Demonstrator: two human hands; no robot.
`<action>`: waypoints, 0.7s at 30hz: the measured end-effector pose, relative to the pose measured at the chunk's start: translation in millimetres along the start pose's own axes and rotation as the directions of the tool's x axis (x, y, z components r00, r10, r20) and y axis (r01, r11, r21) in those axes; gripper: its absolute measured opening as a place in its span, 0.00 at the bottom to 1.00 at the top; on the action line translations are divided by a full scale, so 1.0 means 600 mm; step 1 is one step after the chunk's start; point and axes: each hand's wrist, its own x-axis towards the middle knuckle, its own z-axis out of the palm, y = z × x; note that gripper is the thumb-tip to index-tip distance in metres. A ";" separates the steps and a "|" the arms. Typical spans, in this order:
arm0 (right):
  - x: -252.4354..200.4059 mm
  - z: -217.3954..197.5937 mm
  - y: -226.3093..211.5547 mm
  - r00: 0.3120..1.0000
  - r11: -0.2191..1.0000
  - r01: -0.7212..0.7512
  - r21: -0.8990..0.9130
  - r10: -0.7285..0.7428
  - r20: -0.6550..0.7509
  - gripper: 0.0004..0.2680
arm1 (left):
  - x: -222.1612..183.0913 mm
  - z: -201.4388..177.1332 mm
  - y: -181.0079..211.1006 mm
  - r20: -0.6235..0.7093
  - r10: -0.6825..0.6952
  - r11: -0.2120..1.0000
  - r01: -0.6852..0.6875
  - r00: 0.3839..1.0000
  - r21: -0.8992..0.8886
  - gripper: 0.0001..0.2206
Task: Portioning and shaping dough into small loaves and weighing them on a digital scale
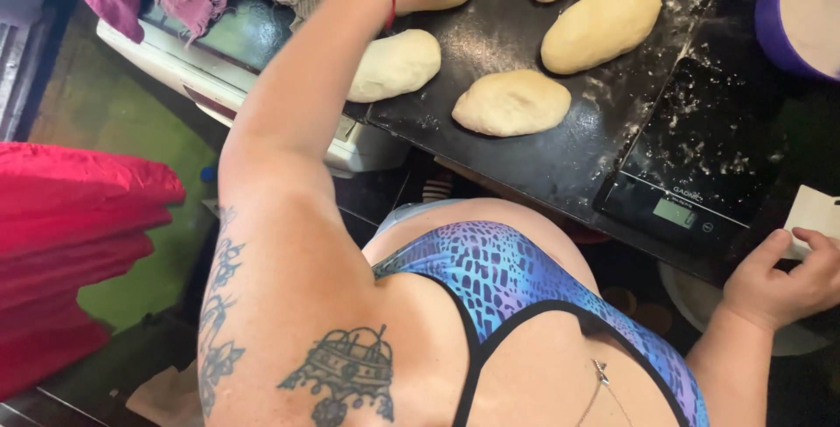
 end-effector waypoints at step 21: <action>0.040 -0.013 -0.033 0.994 0.996 -0.061 0.071 0.067 -0.086 0.07 | -0.054 0.071 0.189 -0.676 0.141 0.746 -0.526 0.724 -0.408 0.28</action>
